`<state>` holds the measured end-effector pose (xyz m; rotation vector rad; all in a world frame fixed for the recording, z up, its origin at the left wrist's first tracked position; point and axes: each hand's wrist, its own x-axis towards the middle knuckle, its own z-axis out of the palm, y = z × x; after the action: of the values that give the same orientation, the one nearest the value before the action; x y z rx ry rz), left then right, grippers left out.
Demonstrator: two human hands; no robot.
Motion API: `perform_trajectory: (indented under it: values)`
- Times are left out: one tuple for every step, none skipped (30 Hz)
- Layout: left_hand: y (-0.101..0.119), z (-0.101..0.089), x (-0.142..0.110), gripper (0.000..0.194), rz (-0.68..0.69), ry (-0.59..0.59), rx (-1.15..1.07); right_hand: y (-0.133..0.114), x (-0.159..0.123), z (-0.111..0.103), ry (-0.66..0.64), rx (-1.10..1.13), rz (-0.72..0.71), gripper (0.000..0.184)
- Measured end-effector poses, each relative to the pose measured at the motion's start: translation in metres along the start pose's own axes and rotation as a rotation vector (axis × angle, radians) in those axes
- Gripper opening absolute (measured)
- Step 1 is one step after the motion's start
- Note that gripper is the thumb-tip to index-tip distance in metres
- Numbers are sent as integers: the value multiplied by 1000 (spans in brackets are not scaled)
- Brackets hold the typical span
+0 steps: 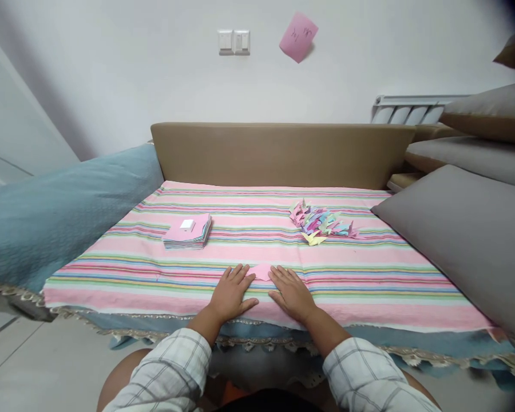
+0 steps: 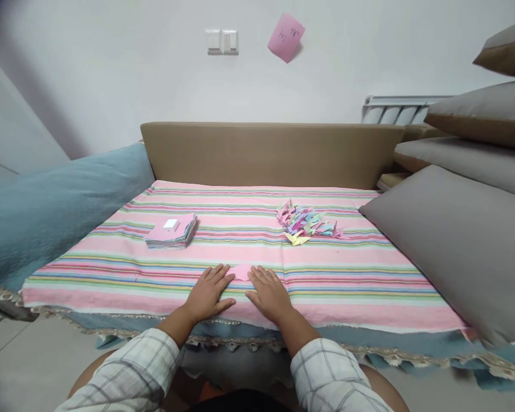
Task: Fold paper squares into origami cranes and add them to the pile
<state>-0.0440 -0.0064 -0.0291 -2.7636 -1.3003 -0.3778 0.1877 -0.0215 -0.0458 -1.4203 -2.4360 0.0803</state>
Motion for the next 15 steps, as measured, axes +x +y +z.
perform_trajectory:
  values:
    - [-1,0,-2,64,-14,7,0,0,0,0,-2,-1,1,54]
    - [-3,1,-5,64,-27,15,0,-1,0,0,-4,-1,2,53]
    - [-6,2,-8,63,-40,25,0,-1,0,-1,-3,-2,2,53]
    - [-8,3,-11,62,-53,34,-3,-1,0,0,-2,-2,0,53]
    - [-11,3,-14,61,-68,42,-12,-1,0,0,1,-3,-1,53]
    - [-12,2,-16,58,-88,51,-30,0,0,0,4,-4,-3,53]
    - [-13,-2,-17,55,-110,61,-63,0,0,0,6,-4,-4,53]
    - [-12,-10,-16,49,-134,70,-113,0,0,1,8,-4,-3,53]
    - [-9,-21,-15,43,-161,89,-186,0,0,1,10,-4,-2,52]
    - [-4,-36,-12,40,-170,102,-291,0,0,1,10,-3,-1,52]
    - [2,-54,-9,39,-168,100,-426,0,0,2,11,-3,1,52]
    - [9,-73,-9,38,-125,49,-592,-1,0,2,11,-2,3,53]
    - [16,-91,-11,38,-43,-49,-752,-1,0,2,9,-2,6,53]
    - [23,-106,-18,39,87,-167,-877,-1,0,2,8,-2,9,53]
    - [29,-114,-31,41,237,-259,-960,-1,0,2,7,-1,12,53]
